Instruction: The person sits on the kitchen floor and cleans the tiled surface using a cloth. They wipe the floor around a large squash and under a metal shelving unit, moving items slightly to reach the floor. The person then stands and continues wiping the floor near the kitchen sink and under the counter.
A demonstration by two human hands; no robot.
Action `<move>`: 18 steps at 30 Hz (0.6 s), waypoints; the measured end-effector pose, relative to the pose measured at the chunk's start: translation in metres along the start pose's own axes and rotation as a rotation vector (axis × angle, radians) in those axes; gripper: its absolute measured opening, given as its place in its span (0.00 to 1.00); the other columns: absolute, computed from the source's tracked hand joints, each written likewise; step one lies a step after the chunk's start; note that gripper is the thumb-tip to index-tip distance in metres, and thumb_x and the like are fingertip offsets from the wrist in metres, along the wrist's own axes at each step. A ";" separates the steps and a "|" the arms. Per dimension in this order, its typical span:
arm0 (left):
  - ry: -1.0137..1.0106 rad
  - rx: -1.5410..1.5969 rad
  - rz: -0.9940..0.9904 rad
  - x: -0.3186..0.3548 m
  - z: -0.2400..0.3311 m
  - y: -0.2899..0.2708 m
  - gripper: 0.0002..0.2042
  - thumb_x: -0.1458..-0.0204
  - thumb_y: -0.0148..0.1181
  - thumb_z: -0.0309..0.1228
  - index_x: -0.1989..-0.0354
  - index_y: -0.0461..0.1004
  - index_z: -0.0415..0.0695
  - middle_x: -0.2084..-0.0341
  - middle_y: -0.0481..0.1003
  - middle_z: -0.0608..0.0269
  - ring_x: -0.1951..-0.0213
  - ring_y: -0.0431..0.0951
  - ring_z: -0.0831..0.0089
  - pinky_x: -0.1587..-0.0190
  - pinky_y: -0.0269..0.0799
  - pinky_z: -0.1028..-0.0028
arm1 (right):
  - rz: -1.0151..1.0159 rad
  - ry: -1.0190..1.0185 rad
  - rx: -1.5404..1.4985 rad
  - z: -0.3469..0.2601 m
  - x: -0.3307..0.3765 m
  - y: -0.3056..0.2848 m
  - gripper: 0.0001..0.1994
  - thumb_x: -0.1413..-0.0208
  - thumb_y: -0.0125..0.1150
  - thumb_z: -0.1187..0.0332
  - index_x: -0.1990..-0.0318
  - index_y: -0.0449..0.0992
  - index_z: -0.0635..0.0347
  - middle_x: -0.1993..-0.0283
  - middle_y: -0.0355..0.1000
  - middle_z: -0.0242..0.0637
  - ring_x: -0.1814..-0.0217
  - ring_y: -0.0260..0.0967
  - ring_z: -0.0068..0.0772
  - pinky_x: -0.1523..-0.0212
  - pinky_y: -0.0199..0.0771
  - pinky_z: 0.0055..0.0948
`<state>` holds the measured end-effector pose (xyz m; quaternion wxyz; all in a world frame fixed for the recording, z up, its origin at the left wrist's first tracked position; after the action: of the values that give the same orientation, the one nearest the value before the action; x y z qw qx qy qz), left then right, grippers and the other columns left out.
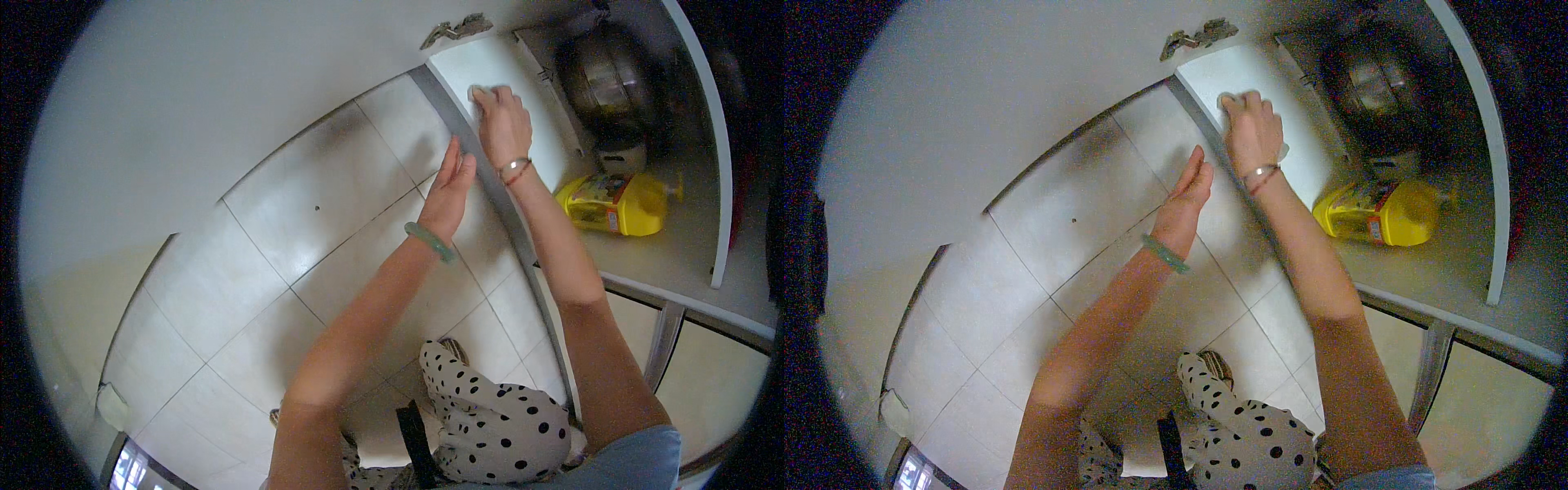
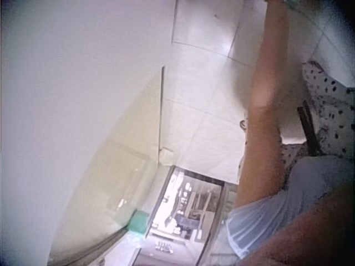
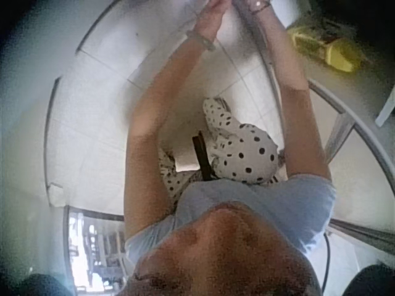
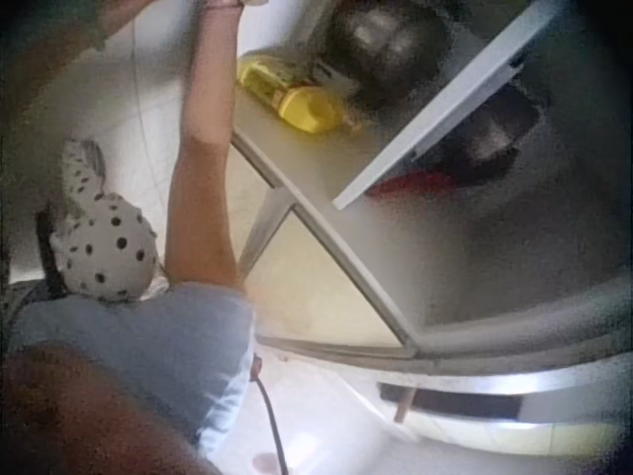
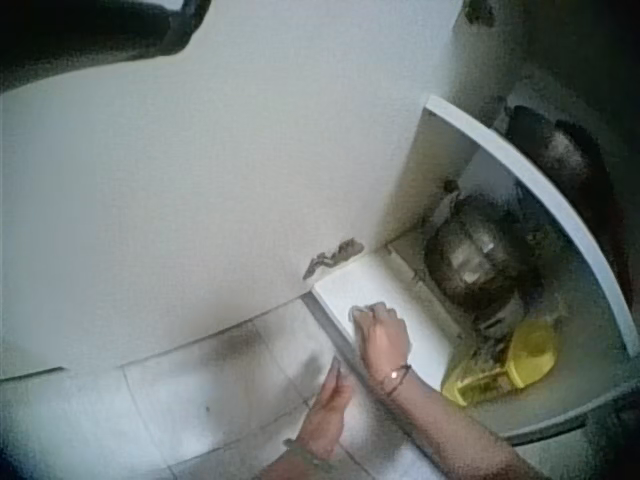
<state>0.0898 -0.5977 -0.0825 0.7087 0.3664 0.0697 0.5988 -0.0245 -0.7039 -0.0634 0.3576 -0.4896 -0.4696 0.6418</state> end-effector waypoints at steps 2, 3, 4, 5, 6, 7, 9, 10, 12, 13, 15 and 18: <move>-0.044 0.013 0.003 0.006 -0.008 0.007 0.36 0.41 0.46 0.51 0.32 0.42 0.42 0.33 0.46 0.54 0.33 0.48 0.66 0.34 0.45 0.70 | 0.019 -0.025 0.061 0.008 -0.029 0.007 0.13 0.50 0.51 0.72 0.58 0.76 0.45 0.59 0.68 0.40 0.57 0.68 0.46 0.59 0.71 0.41; -0.069 0.011 -0.010 0.007 -0.010 0.014 0.36 0.41 0.45 0.51 0.32 0.43 0.42 0.33 0.47 0.55 0.33 0.49 0.67 0.35 0.46 0.70 | 0.005 -0.002 0.115 0.016 -0.045 0.009 0.13 0.50 0.50 0.71 0.58 0.75 0.45 0.59 0.68 0.41 0.57 0.68 0.46 0.59 0.71 0.41; -0.093 0.006 -0.007 0.008 -0.012 0.014 0.36 0.41 0.45 0.51 0.32 0.43 0.42 0.33 0.48 0.55 0.33 0.49 0.67 0.35 0.47 0.70 | -0.012 0.015 0.155 0.017 -0.063 0.015 0.13 0.49 0.50 0.71 0.57 0.75 0.45 0.59 0.68 0.41 0.56 0.68 0.46 0.59 0.71 0.41; -0.095 -0.006 -0.022 0.007 -0.013 0.016 0.36 0.41 0.45 0.51 0.32 0.43 0.42 0.33 0.49 0.55 0.33 0.50 0.67 0.35 0.47 0.71 | -0.029 0.034 0.198 0.021 -0.072 0.017 0.13 0.49 0.49 0.70 0.57 0.75 0.45 0.59 0.67 0.41 0.56 0.68 0.46 0.58 0.70 0.41; -0.086 -0.014 -0.023 0.007 -0.012 0.012 0.36 0.41 0.45 0.51 0.32 0.44 0.42 0.33 0.49 0.55 0.33 0.50 0.67 0.35 0.47 0.71 | -0.054 0.038 0.149 0.013 -0.071 0.016 0.13 0.48 0.49 0.69 0.57 0.75 0.45 0.59 0.68 0.41 0.56 0.69 0.46 0.58 0.70 0.41; -0.074 -0.019 -0.029 0.004 -0.007 0.011 0.35 0.41 0.45 0.51 0.32 0.44 0.42 0.34 0.50 0.55 0.34 0.50 0.67 0.35 0.48 0.71 | -0.076 0.041 0.107 0.009 -0.062 0.015 0.13 0.48 0.49 0.69 0.57 0.75 0.45 0.59 0.68 0.41 0.56 0.69 0.45 0.58 0.71 0.40; -0.031 -0.003 -0.021 0.003 -0.001 0.010 0.35 0.41 0.45 0.51 0.32 0.44 0.42 0.34 0.51 0.56 0.33 0.50 0.68 0.35 0.48 0.72 | -0.073 -0.008 0.015 0.006 -0.033 0.006 0.13 0.48 0.49 0.68 0.57 0.75 0.45 0.58 0.68 0.42 0.57 0.69 0.44 0.59 0.71 0.40; -0.022 0.005 -0.005 0.006 -0.002 0.006 0.35 0.41 0.44 0.51 0.32 0.44 0.42 0.34 0.51 0.56 0.33 0.50 0.68 0.35 0.48 0.72 | -0.059 -0.027 -0.007 0.000 -0.018 0.001 0.13 0.48 0.49 0.68 0.57 0.75 0.46 0.58 0.68 0.42 0.57 0.69 0.44 0.60 0.71 0.40; -0.040 -0.036 0.020 0.011 -0.002 -0.005 0.35 0.41 0.44 0.50 0.32 0.44 0.42 0.33 0.50 0.57 0.33 0.49 0.68 0.35 0.48 0.71 | -0.030 -0.050 -0.045 -0.005 0.003 -0.008 0.12 0.48 0.49 0.68 0.57 0.75 0.46 0.58 0.68 0.42 0.58 0.68 0.44 0.60 0.71 0.40; -0.048 -0.060 0.028 0.013 -0.003 -0.009 0.35 0.41 0.44 0.50 0.32 0.44 0.43 0.33 0.50 0.58 0.33 0.49 0.69 0.35 0.48 0.71 | -0.018 -0.072 -0.032 -0.002 0.000 -0.005 0.13 0.49 0.51 0.70 0.56 0.75 0.46 0.58 0.68 0.41 0.59 0.68 0.44 0.61 0.71 0.41; -0.069 -0.062 0.044 0.019 -0.017 -0.016 0.35 0.41 0.44 0.51 0.32 0.43 0.44 0.33 0.48 0.59 0.33 0.49 0.68 0.35 0.48 0.70 | -0.001 -0.061 0.037 0.003 -0.025 0.004 0.14 0.50 0.52 0.71 0.56 0.76 0.46 0.57 0.69 0.41 0.59 0.68 0.43 0.61 0.71 0.41; -0.107 -0.089 0.024 0.021 -0.024 -0.015 0.35 0.41 0.44 0.52 0.31 0.43 0.45 0.32 0.47 0.59 0.33 0.49 0.68 0.36 0.49 0.67 | 0.042 -0.003 0.115 0.012 -0.067 0.014 0.14 0.51 0.53 0.71 0.57 0.76 0.46 0.58 0.69 0.40 0.58 0.68 0.44 0.61 0.71 0.41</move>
<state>0.0945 -0.5685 -0.1013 0.7196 0.3668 0.0006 0.5895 -0.0178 -0.7730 -0.0564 0.3711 -0.4771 -0.4221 0.6757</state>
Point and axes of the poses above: each hand's wrist, its own x-axis away from the middle knuckle, its own y-axis out of the palm, z = x × y, the point moved 3 cm from there along -x, towards the middle knuckle
